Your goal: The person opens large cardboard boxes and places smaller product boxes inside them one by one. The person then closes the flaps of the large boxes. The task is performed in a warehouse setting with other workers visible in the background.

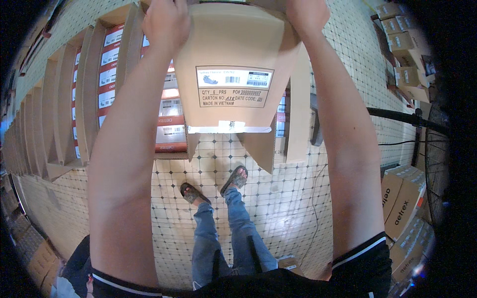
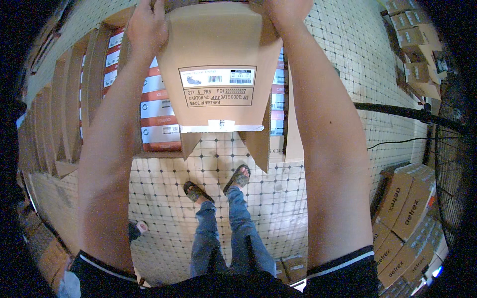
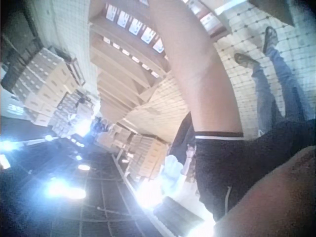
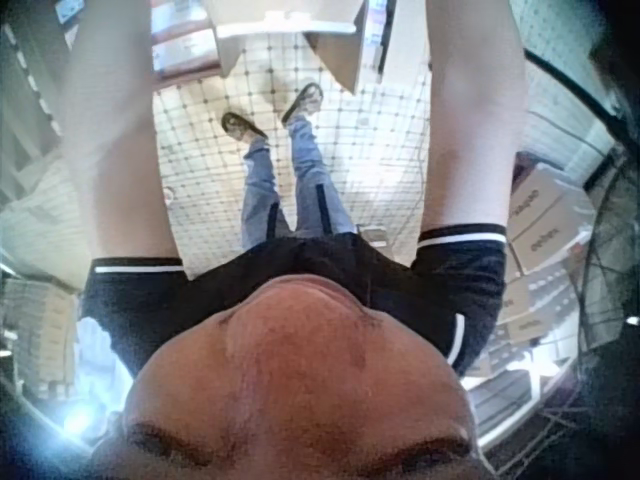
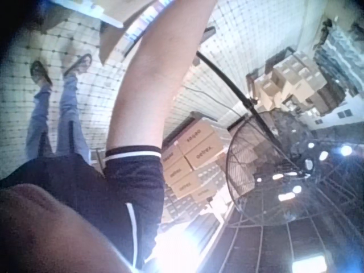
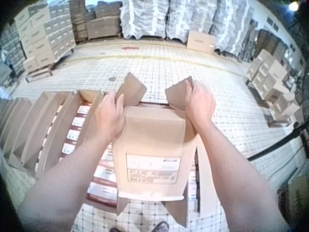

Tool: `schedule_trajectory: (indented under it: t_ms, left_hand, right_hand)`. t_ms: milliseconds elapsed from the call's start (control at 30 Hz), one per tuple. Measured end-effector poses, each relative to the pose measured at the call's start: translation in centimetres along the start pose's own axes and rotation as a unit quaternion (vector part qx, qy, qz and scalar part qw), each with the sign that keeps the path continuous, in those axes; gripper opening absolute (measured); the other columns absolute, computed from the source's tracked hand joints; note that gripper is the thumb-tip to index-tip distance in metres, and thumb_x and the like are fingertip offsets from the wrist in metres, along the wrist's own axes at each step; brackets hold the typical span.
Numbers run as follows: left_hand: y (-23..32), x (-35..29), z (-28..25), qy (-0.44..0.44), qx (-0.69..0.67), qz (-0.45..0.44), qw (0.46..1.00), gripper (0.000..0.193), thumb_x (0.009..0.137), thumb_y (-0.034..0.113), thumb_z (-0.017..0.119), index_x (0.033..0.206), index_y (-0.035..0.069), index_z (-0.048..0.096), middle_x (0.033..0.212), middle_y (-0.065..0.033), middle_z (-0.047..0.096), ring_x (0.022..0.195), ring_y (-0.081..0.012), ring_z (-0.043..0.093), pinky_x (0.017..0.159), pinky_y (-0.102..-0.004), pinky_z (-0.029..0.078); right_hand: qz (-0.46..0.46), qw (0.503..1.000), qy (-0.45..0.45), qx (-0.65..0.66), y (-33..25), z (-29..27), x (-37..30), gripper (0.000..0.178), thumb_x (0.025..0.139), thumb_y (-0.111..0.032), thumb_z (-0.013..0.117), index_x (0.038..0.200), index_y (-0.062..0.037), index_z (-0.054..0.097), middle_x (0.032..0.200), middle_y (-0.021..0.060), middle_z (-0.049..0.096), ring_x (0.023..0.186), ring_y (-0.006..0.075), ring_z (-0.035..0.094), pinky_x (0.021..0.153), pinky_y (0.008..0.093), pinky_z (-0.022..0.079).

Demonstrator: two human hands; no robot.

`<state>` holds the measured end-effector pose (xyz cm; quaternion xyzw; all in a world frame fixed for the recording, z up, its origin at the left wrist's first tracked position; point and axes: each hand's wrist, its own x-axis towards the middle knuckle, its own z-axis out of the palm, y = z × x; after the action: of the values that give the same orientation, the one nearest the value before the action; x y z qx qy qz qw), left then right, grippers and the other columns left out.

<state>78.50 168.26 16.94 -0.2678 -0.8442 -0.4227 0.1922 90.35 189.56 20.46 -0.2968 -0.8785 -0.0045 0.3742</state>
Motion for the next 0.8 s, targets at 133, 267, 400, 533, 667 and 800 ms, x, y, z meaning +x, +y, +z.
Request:
schedule_trajectory:
  t_ms: [133,267,400,533,667,800]
  left_hand:
    - [-1.3,-3.0,-0.6,-0.046,0.058,0.003,0.997,0.032,0.097,0.032,0.051,0.111,0.005,0.060,0.104,-0.0195,0.062,0.096,-0.0397,0.059,0.081,-0.0474,0.046]
    - [-2.0,-15.6,-4.3,-0.042,-0.027,-0.034,0.998,0.024,0.092,0.022,0.057,0.111,0.008,0.061,0.100,-0.0148,0.063,0.091,-0.0361,0.061,0.078,-0.0471,0.048]
    - [-1.0,-32.2,-10.7,-0.208,0.016,-0.171,0.963,0.049,0.081,0.020,0.069,0.124,0.003,0.055,0.116,-0.0195,0.059,0.108,-0.0378,0.057,0.092,-0.0448,0.047]
    - [2.0,-40.1,-12.9,-0.263,0.027,-0.180,0.948,0.054,0.077,0.019,0.075,0.123,0.002,0.055,0.118,-0.0194,0.059,0.111,-0.0362,0.056,0.096,-0.0439,0.046]
    - [0.6,-37.1,-7.8,-0.272,0.096,-0.172,0.942,0.071,0.077,0.030,0.075,0.134,0.003,0.045,0.132,-0.0260,0.046,0.125,-0.0413,0.042,0.105,-0.0497,0.036]
    - [-2.4,-33.3,-2.1,-0.278,0.226,-0.149,0.922,0.084,0.076,0.027,0.074,0.146,0.008,0.033,0.145,-0.0289,0.031,0.131,-0.0435,0.033,0.102,-0.0548,0.036]
  right_hand:
    - [-0.004,1.000,-0.019,-0.010,0.3,-1.0,-3.2,0.033,0.096,-0.034,0.052,0.088,-0.0038,0.062,0.085,0.0202,0.065,0.077,0.0399,0.063,0.072,0.0495,0.050]
    - [-0.014,0.999,-0.040,-0.015,2.0,-4.4,-15.3,0.024,0.091,-0.032,0.061,0.086,-0.0084,0.063,0.076,0.0137,0.060,0.068,0.0343,0.060,0.062,0.0464,0.048]
    - [0.142,0.937,-0.311,0.076,1.6,-13.5,-36.5,0.032,0.090,-0.020,0.060,0.118,-0.0054,0.054,0.099,0.0186,0.060,0.087,0.0367,0.060,0.072,0.0456,0.050]
    - [0.282,0.786,-0.530,0.146,-4.5,-24.5,-51.8,0.040,0.091,-0.015,0.059,0.127,-0.0007,0.050,0.113,0.0236,0.055,0.105,0.0415,0.055,0.089,0.0459,0.046]
    - [0.256,0.772,-0.517,0.266,-8.1,-23.3,-52.3,0.032,0.090,-0.008,0.057,0.121,0.0011,0.054,0.106,0.0221,0.055,0.102,0.0413,0.054,0.091,0.0439,0.045]
    - [0.133,0.860,-0.437,0.229,-7.6,-10.6,-48.2,0.028,0.090,-0.010,0.055,0.116,0.0001,0.056,0.105,0.0241,0.055,0.101,0.0425,0.054,0.089,0.0504,0.044]
